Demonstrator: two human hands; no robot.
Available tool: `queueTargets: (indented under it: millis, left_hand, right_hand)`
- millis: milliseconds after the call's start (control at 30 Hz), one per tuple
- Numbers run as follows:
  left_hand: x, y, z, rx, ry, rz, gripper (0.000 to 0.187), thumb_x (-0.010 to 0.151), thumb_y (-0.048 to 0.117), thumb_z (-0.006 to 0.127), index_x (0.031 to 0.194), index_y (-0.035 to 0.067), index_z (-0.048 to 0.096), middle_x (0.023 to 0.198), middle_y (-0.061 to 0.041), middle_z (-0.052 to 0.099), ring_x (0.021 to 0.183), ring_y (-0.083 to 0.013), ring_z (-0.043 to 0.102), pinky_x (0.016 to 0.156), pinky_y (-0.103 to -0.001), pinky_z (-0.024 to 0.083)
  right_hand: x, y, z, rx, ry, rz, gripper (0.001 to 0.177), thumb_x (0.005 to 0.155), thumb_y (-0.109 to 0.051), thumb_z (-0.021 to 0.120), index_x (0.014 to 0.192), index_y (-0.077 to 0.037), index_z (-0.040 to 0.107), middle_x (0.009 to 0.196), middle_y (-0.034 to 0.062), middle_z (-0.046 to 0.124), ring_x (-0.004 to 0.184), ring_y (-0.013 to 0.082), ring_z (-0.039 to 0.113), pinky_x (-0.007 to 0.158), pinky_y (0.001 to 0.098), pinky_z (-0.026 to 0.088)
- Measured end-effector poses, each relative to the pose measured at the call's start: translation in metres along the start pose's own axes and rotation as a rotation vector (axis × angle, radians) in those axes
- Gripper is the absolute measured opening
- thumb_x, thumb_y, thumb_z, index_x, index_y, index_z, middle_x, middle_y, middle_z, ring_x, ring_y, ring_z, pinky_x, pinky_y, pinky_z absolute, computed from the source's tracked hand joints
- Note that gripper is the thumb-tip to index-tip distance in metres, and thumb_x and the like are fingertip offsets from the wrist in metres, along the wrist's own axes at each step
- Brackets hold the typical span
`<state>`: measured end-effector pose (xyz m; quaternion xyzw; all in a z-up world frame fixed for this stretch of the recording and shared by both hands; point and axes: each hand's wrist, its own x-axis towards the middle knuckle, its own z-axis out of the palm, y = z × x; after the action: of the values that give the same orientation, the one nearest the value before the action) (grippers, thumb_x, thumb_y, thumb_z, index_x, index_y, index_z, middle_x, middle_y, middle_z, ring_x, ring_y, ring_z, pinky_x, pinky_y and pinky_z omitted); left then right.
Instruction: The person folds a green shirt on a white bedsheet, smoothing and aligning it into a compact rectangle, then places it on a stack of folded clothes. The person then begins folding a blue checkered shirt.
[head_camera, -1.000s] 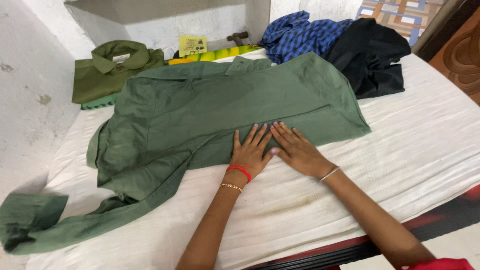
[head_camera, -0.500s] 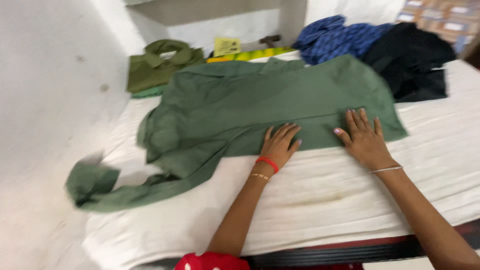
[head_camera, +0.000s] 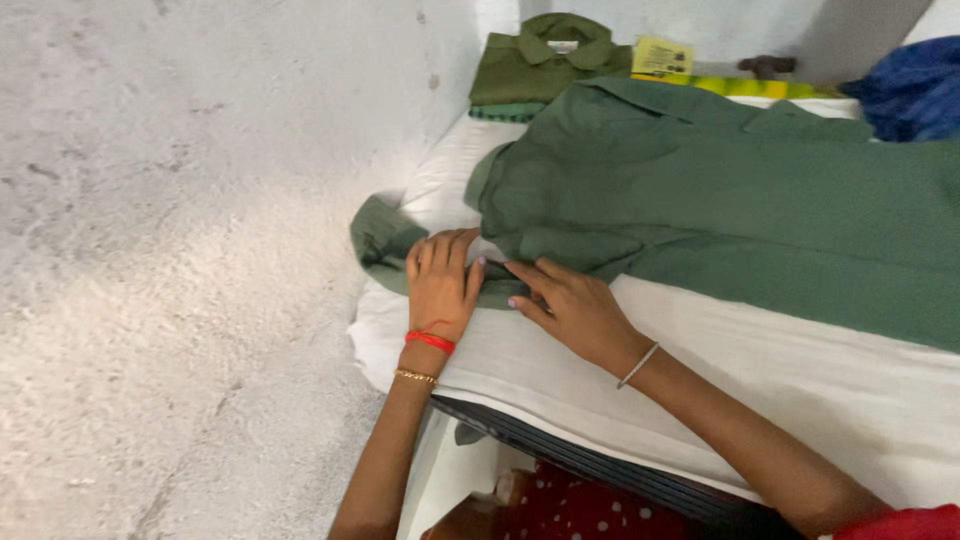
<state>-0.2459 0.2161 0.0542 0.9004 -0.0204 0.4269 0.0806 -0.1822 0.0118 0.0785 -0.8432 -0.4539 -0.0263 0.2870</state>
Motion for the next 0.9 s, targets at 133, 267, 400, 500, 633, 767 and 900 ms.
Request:
queueTargets:
  millis: [133, 267, 400, 500, 633, 767, 900]
  left_hand:
    - [-0.019, -0.034, -0.019, 0.117, -0.236, -0.045, 0.027, 0.09, 0.033, 0.071, 0.107, 0.013, 0.072, 0.107, -0.004, 0.07, 0.106, -0.0258, 0.064, 0.098, -0.046, 0.046]
    - [-0.006, -0.037, -0.01, -0.035, -0.27, -0.231, 0.017, 0.095, 0.031, 0.072, 0.1, 0.015, 0.076, 0.101, 0.0, 0.073, 0.095, -0.0241, 0.069, 0.077, -0.039, 0.055]
    - [0.041, -0.016, 0.024, -0.652, -0.205, -0.383, 0.024, 0.092, 0.029, 0.075, 0.104, 0.008, 0.077, 0.099, -0.005, 0.078, 0.086, -0.0184, 0.073, 0.071, -0.032, 0.056]
    - [0.084, -0.011, 0.061, -1.117, -0.353, -0.358, 0.033, 0.099, 0.029, 0.071, 0.115, 0.0, 0.076, 0.102, -0.009, 0.077, 0.09, -0.0112, 0.066, 0.078, -0.029, 0.054]
    - [0.141, -0.036, 0.104, -1.328, -0.292, -0.295, 0.05, 0.105, 0.041, 0.057, 0.124, -0.003, 0.072, 0.116, -0.009, 0.076, 0.111, -0.0162, 0.068, 0.102, -0.03, 0.052]
    - [0.136, -0.048, 0.14, -0.936, -0.5, -0.385, 0.076, 0.101, 0.062, 0.043, 0.138, -0.002, 0.06, 0.138, -0.019, 0.061, 0.131, -0.0295, 0.054, 0.111, -0.036, 0.038]
    - [0.104, -0.048, 0.156, -0.726, -0.736, -0.479, 0.091, 0.093, 0.075, 0.042, 0.142, 0.0, 0.058, 0.139, -0.024, 0.062, 0.135, -0.0359, 0.056, 0.112, -0.037, 0.039]
  right_hand:
    - [0.021, -0.032, 0.02, -0.077, 0.14, -0.1, 0.071, 0.084, -0.041, 0.076, 0.142, -0.005, 0.055, 0.1, 0.0175, 0.073, 0.078, 0.0313, 0.073, 0.065, 0.0416, 0.058]
    - [0.026, -0.043, 0.02, -0.183, -0.181, 0.25, 0.098, 0.085, -0.053, 0.077, 0.159, -0.01, 0.032, 0.079, 0.0198, 0.075, 0.072, 0.0363, 0.073, 0.07, 0.0457, 0.058]
    - [0.036, -0.032, 0.006, 0.295, 0.142, 0.161, 0.111, 0.073, -0.032, 0.084, 0.158, -0.002, 0.02, 0.068, 0.0173, 0.074, 0.058, 0.0314, 0.073, 0.058, 0.0417, 0.058]
    - [0.058, 0.003, -0.011, 0.588, 0.222, 0.279, 0.083, 0.08, -0.016, 0.077, 0.149, -0.004, 0.034, 0.072, 0.0148, 0.073, 0.058, 0.0243, 0.073, 0.048, 0.0359, 0.058]
    - [0.085, 0.077, -0.06, 0.907, 0.294, 0.409, 0.034, 0.091, -0.014, 0.068, 0.117, 0.003, 0.055, 0.077, 0.0147, 0.075, 0.058, 0.0227, 0.071, 0.048, 0.0348, 0.055]
    - [0.09, 0.135, -0.116, 1.037, 0.126, 0.494, 0.03, 0.098, -0.026, 0.066, 0.107, 0.002, 0.062, 0.078, 0.0158, 0.072, 0.064, 0.0227, 0.069, 0.056, 0.0327, 0.056]
    - [0.126, 0.148, -0.151, 1.234, 0.131, 0.373, 0.034, 0.104, -0.028, 0.069, 0.118, 0.0, 0.057, 0.099, 0.0153, 0.073, 0.093, 0.0258, 0.073, 0.077, 0.0313, 0.06]
